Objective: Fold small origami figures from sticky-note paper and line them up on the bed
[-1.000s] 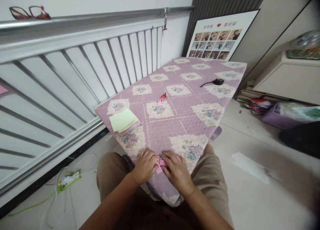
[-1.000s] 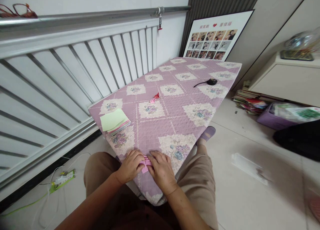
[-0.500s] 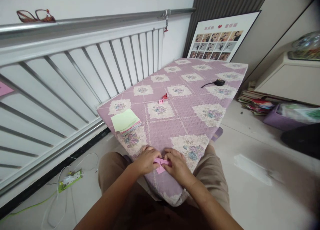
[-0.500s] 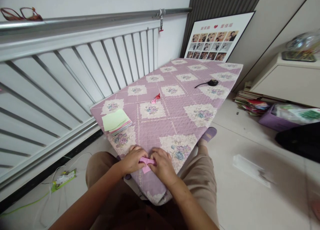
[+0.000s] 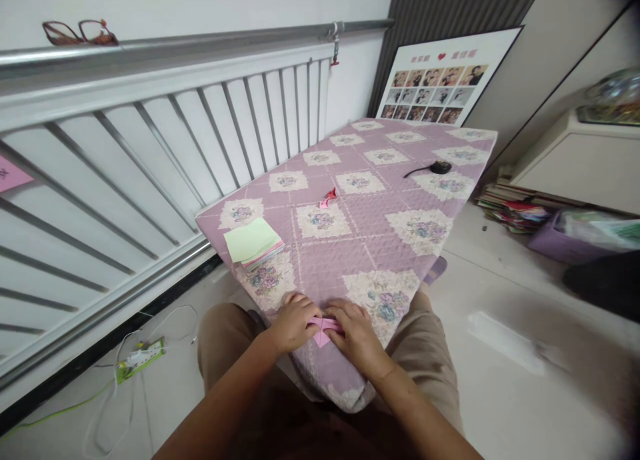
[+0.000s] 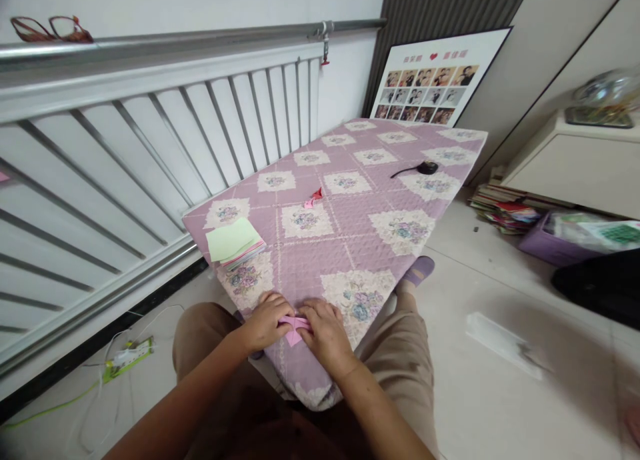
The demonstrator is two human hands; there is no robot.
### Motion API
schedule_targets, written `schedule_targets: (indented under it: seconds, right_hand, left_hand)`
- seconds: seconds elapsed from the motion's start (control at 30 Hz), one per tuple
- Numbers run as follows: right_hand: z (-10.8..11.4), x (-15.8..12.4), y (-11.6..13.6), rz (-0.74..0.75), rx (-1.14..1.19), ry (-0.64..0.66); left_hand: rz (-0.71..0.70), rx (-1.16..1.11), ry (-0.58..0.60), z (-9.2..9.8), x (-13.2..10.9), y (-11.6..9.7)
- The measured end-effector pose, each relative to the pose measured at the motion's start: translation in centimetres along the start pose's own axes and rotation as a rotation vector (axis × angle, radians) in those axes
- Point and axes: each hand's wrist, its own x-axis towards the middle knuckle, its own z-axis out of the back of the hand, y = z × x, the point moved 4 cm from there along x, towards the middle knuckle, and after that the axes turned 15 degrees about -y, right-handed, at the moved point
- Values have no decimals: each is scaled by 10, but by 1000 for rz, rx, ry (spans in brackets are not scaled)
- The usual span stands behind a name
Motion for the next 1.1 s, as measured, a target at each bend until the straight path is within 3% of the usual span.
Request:
schedule_targets:
  seconds: [0.2,0.8,0.93,1.1]
  right_hand:
    - [0,-5,2,89,-34,-63]
    - [1,-9,6,168,-72,-104]
    - [-1,-9,3,130,-30,-97]
    - [-4,0,-6,-36,48,-43]
  left_hand:
    - [15,14,-53,6,-5,-7]
    - [3,-59,-162,1,-13,-6]
    - [29,-60,-149,0,-12,-4]
    - [76,-64,-114,-1,-9,2]
